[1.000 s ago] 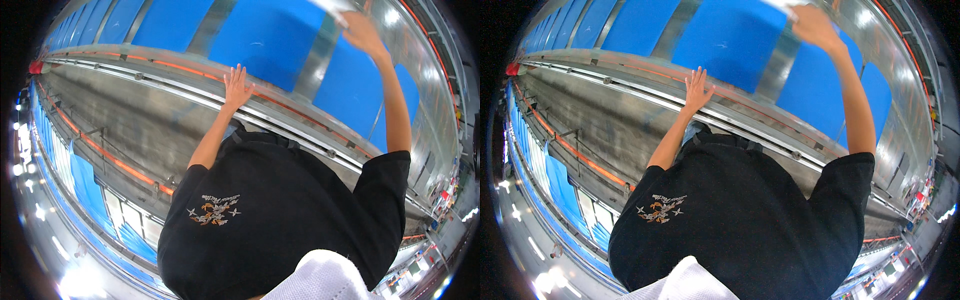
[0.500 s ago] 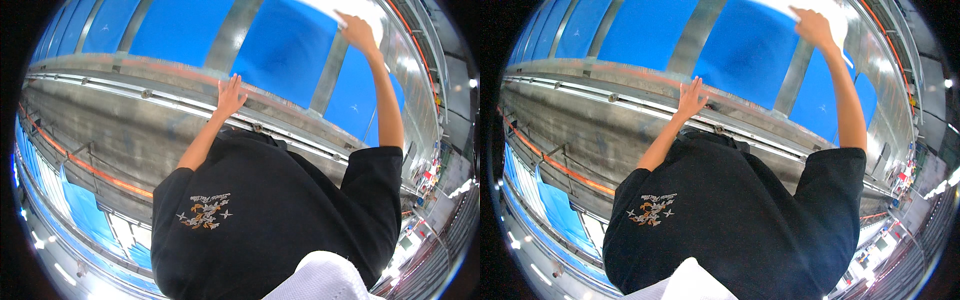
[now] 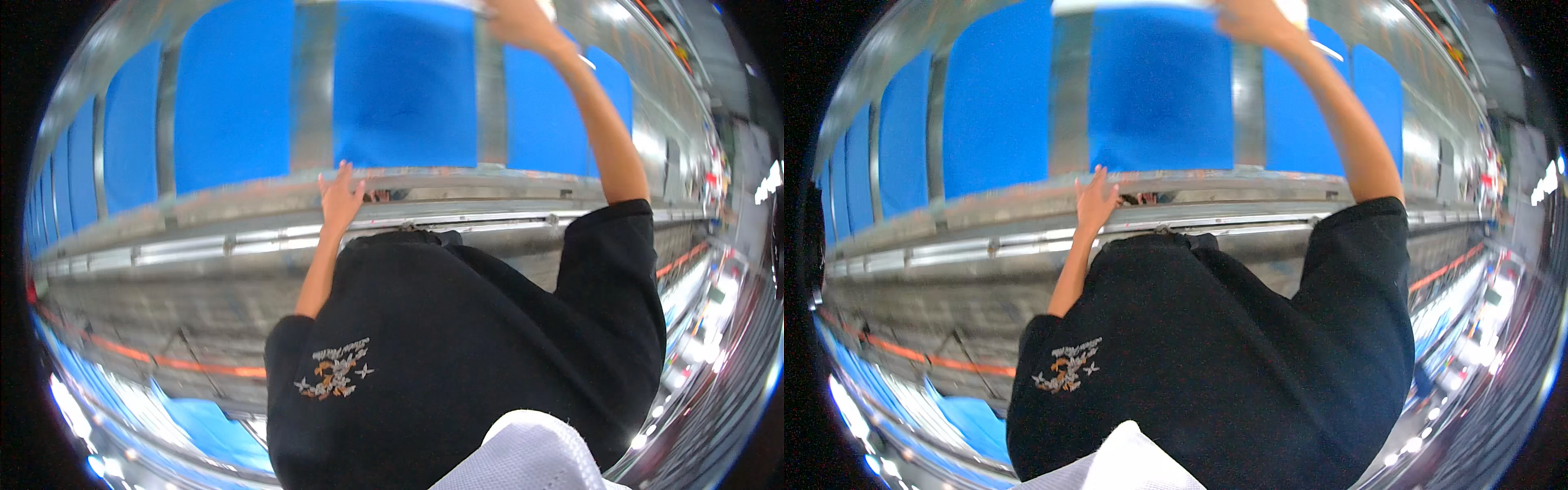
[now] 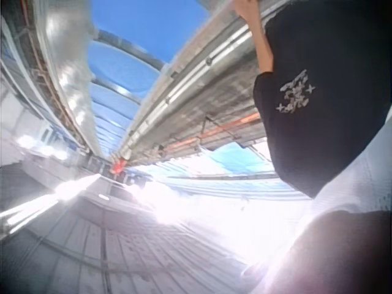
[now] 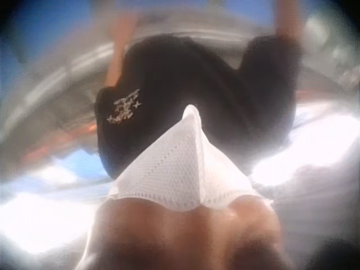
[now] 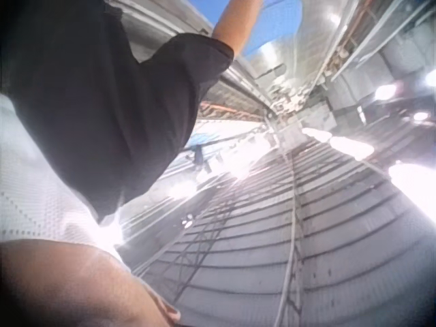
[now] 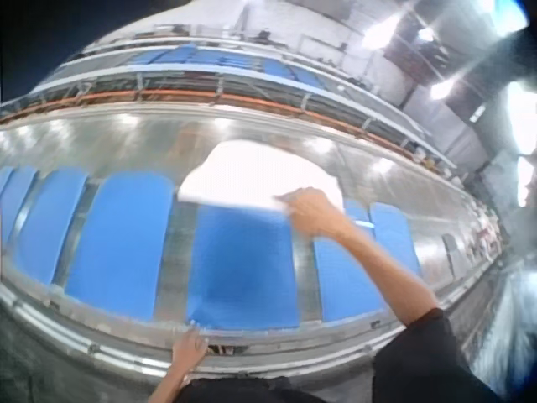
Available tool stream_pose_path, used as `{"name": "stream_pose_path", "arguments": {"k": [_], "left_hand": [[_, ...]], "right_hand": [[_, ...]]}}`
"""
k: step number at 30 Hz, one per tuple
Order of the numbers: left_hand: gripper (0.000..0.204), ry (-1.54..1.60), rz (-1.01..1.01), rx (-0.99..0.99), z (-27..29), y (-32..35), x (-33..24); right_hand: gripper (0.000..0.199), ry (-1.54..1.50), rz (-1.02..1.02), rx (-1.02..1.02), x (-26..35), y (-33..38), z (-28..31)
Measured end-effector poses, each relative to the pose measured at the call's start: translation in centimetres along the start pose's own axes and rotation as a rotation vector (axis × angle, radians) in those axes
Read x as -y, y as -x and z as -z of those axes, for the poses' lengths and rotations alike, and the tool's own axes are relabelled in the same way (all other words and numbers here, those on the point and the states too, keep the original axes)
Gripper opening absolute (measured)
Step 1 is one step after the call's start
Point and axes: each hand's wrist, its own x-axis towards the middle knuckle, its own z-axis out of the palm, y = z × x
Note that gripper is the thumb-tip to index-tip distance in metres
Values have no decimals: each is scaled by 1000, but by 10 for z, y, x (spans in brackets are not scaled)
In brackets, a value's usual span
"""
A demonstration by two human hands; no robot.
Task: The person repeatedly wipes a blue surface with a white paper or cloth while walking along a metal walkway. They hold the paper in one hand and use the other hand to steady themselves on the railing.
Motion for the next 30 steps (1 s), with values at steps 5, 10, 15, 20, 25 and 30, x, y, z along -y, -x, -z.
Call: {"name": "stream_pose_path", "arguments": {"k": [5,10,15,20,25,30], "left_hand": [[55,186,109,141,-22,9,19],[60,-37,19,182,-1,-12,-19],[60,14,28,118,2,-7,-6],[61,55,110,230,-36,6,47],[61,-21,23,146,-10,-5,-8],[60,-34,42,187,-4,-8,-6]], "right_hand": [[48,-355,306,863,66,22,-3],[52,-68,-11,30,-24,3,17],[30,88,-29,-214,25,-4,0],[39,-268,284,680,73,32,-4],[35,-109,10,57,9,12,13],[29,91,-43,-137,26,10,7]]}}
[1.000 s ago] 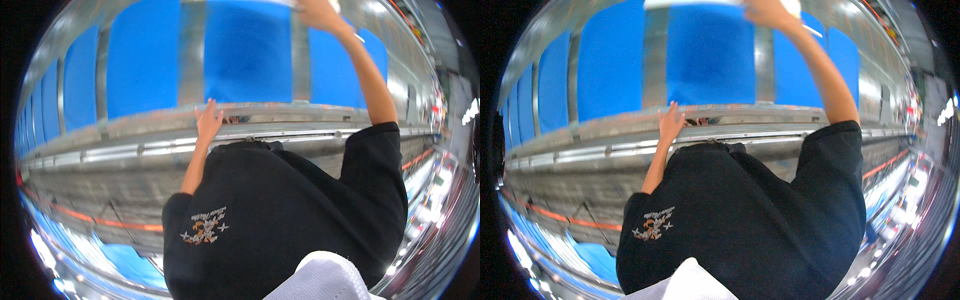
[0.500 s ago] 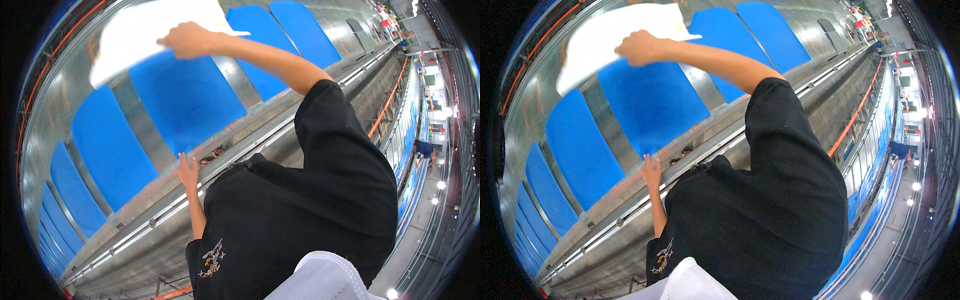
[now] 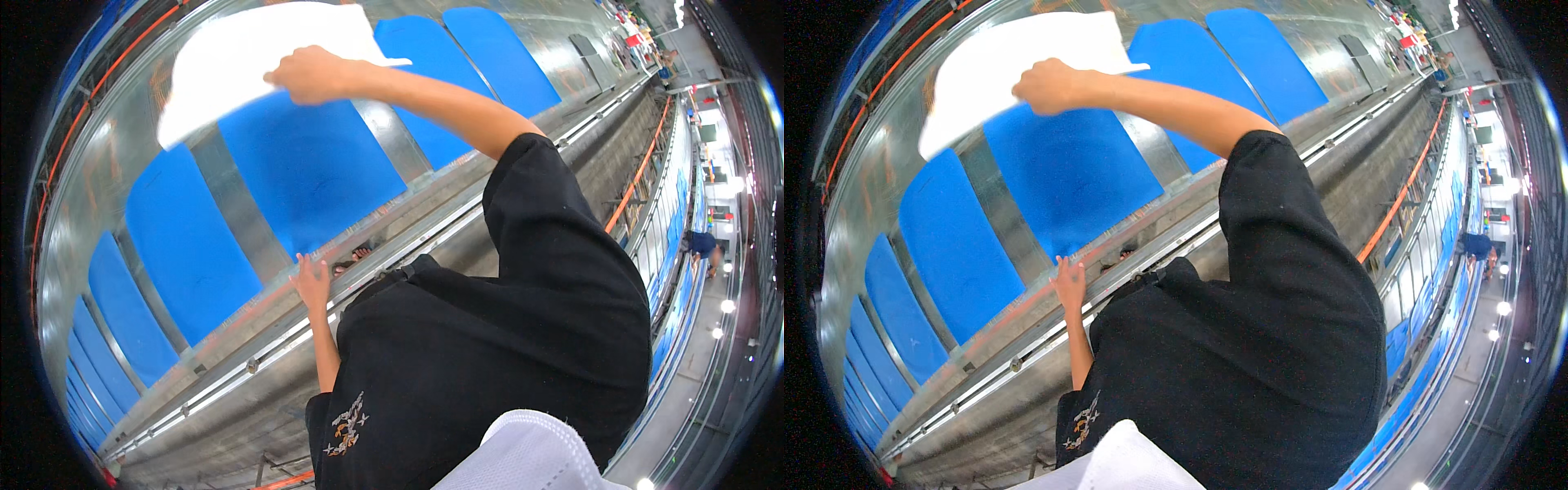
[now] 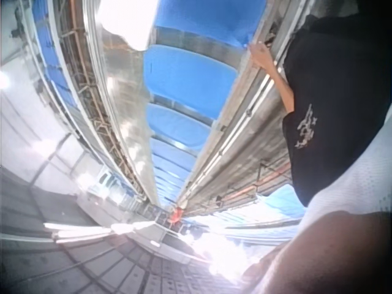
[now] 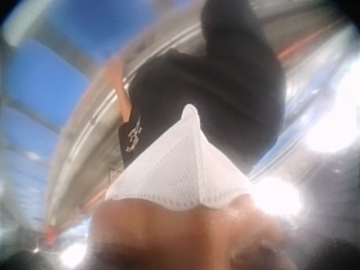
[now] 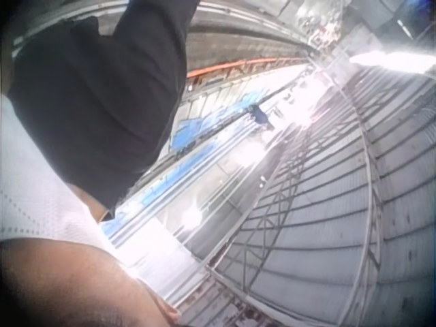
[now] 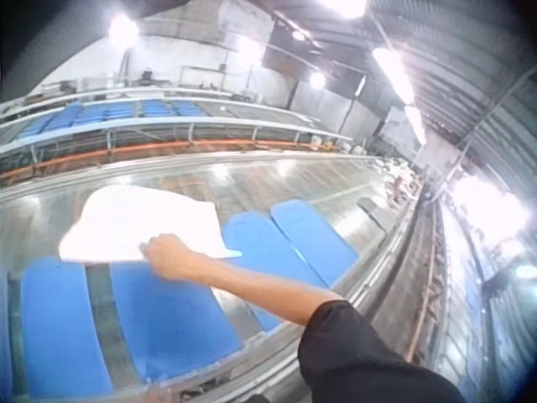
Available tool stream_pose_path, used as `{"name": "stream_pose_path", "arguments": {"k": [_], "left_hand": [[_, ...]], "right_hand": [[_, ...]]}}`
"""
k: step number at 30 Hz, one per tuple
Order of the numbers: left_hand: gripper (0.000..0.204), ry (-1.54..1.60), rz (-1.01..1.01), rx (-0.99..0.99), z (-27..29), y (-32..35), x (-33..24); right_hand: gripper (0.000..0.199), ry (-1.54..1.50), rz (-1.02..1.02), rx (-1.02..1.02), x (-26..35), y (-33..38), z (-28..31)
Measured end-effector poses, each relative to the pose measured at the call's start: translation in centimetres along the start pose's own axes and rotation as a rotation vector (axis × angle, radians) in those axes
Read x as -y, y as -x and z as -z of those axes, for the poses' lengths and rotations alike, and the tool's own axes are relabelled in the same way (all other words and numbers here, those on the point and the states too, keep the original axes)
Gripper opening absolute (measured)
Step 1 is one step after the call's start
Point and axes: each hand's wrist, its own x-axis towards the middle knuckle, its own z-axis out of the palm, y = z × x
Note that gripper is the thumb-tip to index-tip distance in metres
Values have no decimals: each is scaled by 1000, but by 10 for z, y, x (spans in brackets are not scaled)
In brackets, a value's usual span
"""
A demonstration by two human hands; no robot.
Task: The person repeatedly wipes a blue surface with a white paper or cloth while walking along a metal walkway. They hold the paper in one hand and use the other hand to steady themselves on the railing.
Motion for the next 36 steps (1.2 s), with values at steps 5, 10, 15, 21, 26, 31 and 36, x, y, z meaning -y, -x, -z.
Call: {"name": "stream_pose_path", "arguments": {"k": [5,10,15,21,26,31,36], "left_hand": [[62,41,6,-66,-26,7,29],[67,12,-24,-7,-15,0,-2],[66,35,-32,-28,-6,5,3],[70,-57,-89,24,-25,24,32],[72,-59,-81,-88,-9,16,-19],[76,-93,-203,-201,-16,-11,-29],[70,53,-185,-100,-55,-11,15]], "right_hand": [[40,-366,262,803,42,40,6],[38,-171,-6,129,-40,14,8],[24,71,7,-168,-45,-18,-20],[44,-249,186,744,26,36,9],[37,-79,-64,196,-51,-8,16],[43,135,-104,262,-15,-7,-10],[45,-177,235,841,36,27,1]]}}
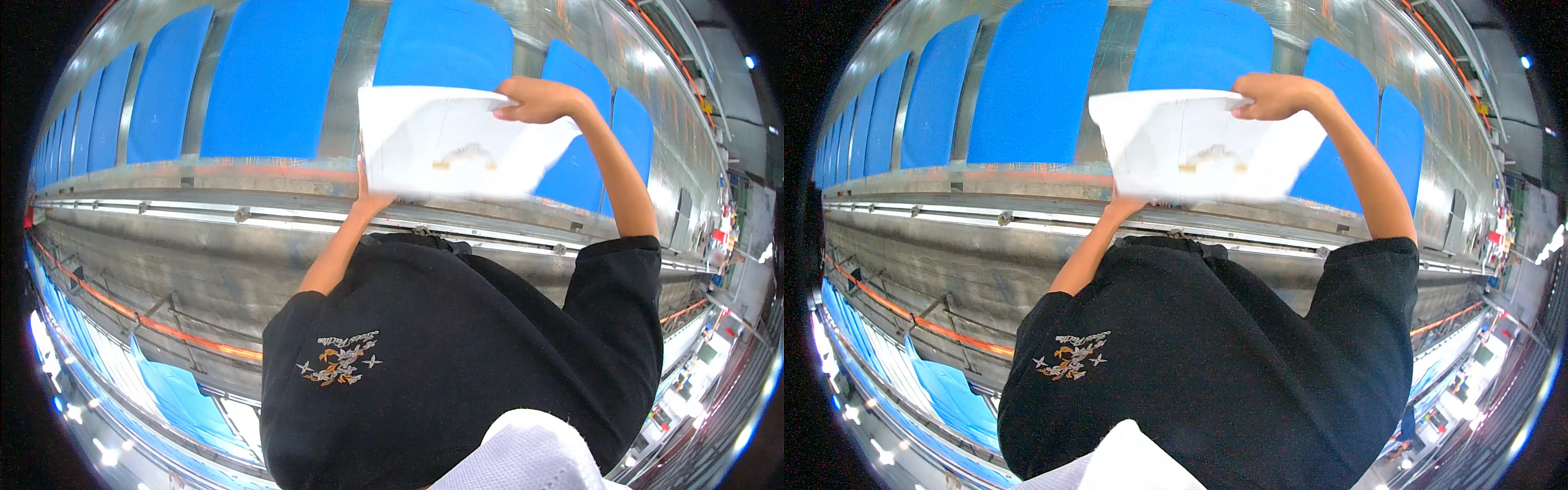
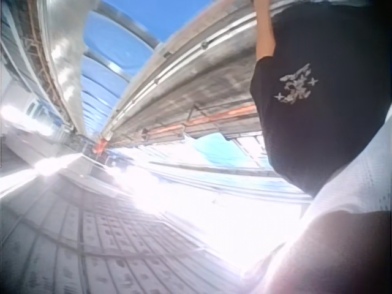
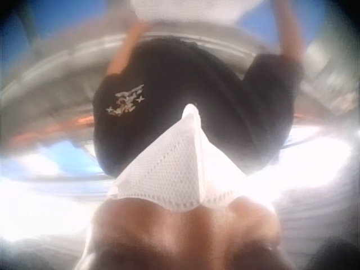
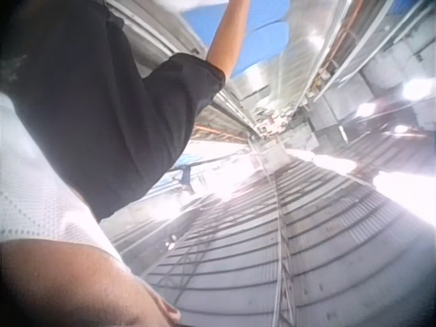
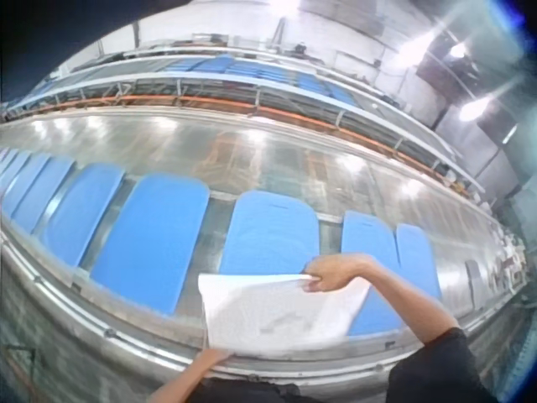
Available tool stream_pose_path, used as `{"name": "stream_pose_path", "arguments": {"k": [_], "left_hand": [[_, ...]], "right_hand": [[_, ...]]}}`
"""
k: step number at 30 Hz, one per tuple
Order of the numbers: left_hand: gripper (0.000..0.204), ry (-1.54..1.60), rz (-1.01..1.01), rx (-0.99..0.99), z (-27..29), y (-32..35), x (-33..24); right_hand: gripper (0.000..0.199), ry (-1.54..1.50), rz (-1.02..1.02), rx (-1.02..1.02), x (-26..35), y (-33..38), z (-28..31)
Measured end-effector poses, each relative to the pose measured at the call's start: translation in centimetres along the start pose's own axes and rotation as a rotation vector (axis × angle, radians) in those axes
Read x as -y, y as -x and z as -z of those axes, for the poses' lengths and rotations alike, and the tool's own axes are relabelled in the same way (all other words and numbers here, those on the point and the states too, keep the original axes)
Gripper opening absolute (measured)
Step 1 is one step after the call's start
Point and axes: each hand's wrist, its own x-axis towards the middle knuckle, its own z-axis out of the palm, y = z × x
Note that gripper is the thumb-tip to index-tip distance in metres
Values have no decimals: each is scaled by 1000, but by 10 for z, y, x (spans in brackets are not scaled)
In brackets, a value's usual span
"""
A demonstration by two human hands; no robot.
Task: The person repeatedly wipes a blue surface with a white paper or cloth while walking along a metal walkway. They hold the paper in one hand and use the other hand to steady themselves on the railing.
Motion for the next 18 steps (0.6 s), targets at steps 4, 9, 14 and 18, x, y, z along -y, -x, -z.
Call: {"name": "stream_pose_path", "arguments": {"k": [4,9,14,18], "left_hand": [[75,-254,16,-29,29,15,-23],[79,-263,33,-8,26,20,-23],[76,-245,107,85,30,19,-28],[76,-259,73,-34,18,27,-15]], "right_hand": [[46,32,-136,-501,-76,-1,26],[41,153,-328,-800,-67,-12,29],[43,57,-56,42,-2,1,-14],[49,45,-179,-202,-28,15,15]]}}
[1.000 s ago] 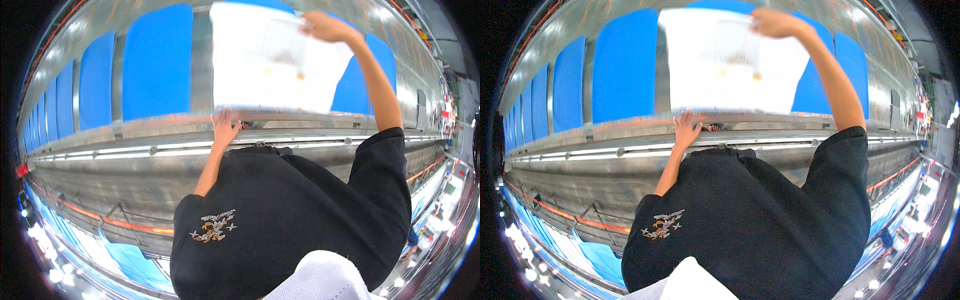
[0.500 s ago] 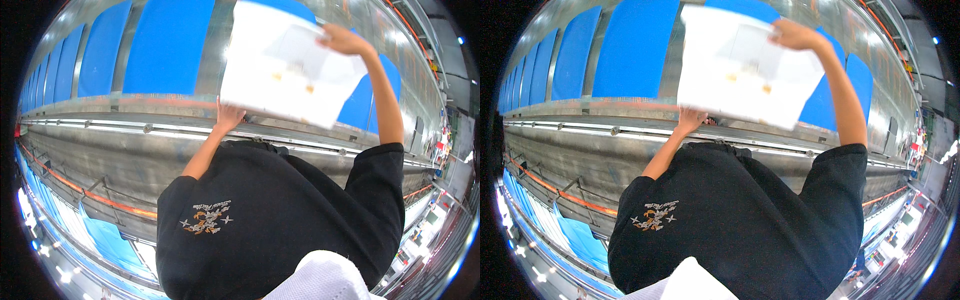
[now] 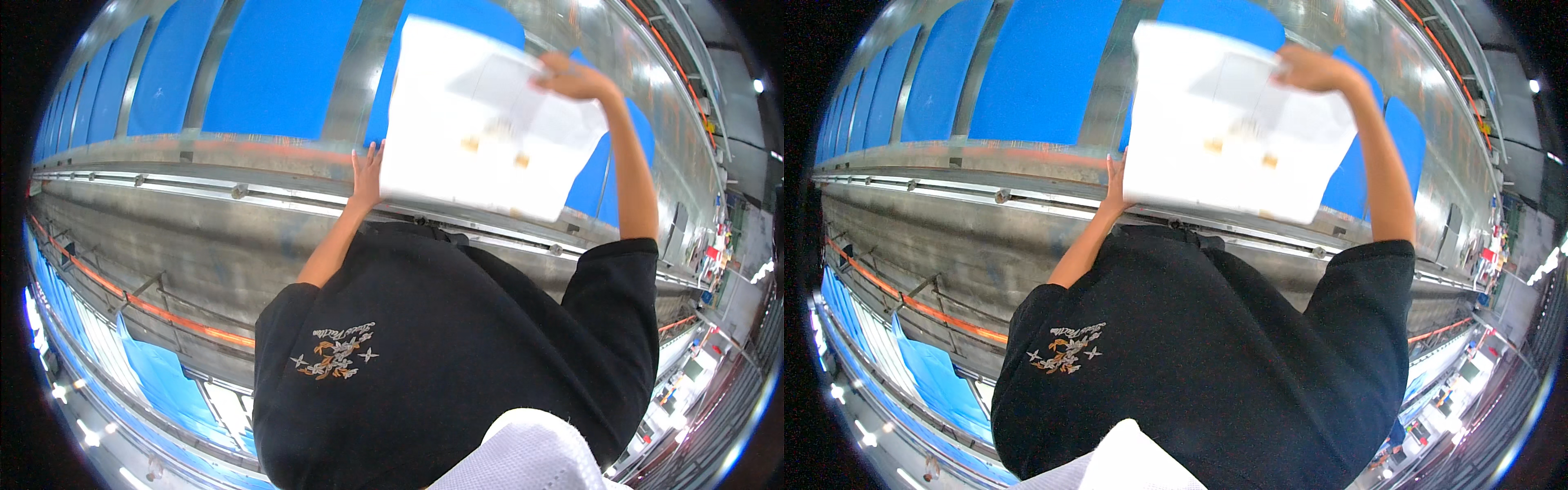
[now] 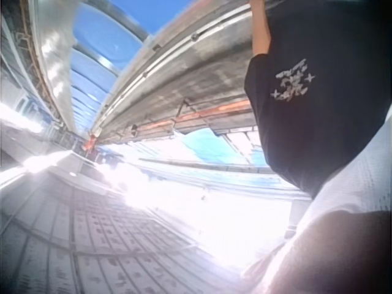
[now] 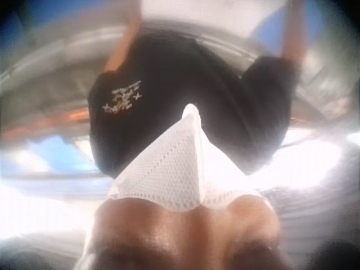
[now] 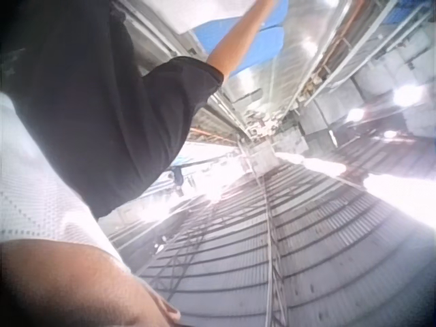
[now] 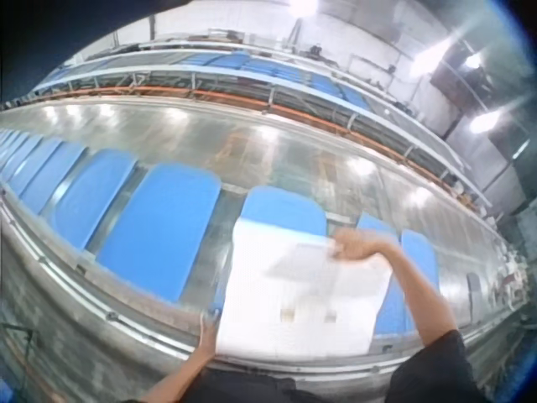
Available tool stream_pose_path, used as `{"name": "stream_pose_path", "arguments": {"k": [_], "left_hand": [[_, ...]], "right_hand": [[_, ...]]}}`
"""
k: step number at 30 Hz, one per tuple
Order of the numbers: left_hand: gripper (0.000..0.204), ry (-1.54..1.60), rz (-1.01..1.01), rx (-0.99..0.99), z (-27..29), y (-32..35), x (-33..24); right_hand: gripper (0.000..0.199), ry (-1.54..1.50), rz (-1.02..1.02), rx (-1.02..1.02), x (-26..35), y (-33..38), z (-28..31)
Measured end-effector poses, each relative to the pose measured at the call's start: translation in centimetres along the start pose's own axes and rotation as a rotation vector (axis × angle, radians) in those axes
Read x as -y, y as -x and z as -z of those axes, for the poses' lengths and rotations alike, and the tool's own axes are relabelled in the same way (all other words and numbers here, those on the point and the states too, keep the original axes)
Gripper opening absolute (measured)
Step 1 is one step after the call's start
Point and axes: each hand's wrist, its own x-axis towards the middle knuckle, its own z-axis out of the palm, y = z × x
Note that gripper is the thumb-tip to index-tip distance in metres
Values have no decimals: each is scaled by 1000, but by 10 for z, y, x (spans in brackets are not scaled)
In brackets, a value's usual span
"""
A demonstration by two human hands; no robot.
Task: The person repeatedly wipes a blue surface with a white paper or cloth while walking along a metal walkway. They hold the paper in one hand and use the other hand to steady themselves on the railing.
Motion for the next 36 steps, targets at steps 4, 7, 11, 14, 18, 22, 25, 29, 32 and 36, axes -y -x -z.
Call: {"name": "stream_pose_path", "arguments": {"k": [4,7,11,14,18,22,25,29,32,36], "left_hand": [[80,32,-3,67,12,-13,-11],[79,38,39,43,11,-5,-10],[79,54,64,20,2,3,-9],[76,86,52,101,12,16,4],[46,299,-7,-165,71,28,31],[49,248,101,-368,114,37,99],[52,216,192,-447,133,40,166],[59,197,258,-420,148,47,270],[65,26,179,-292,133,66,366],[76,-27,139,-184,177,48,403]], "right_hand": [[42,-5,-135,-559,-84,-26,9],[47,191,-153,-648,-35,-30,-17],[43,94,104,-45,25,-6,-53],[49,-49,228,228,38,3,-34],[49,-190,4,-257,18,-6,21],[44,93,36,-875,46,-71,55],[52,188,-243,-898,145,-118,58],[46,127,120,-430,255,-189,25],[56,-60,193,1,341,-205,51],[47,54,49,-505,307,-246,93]]}}
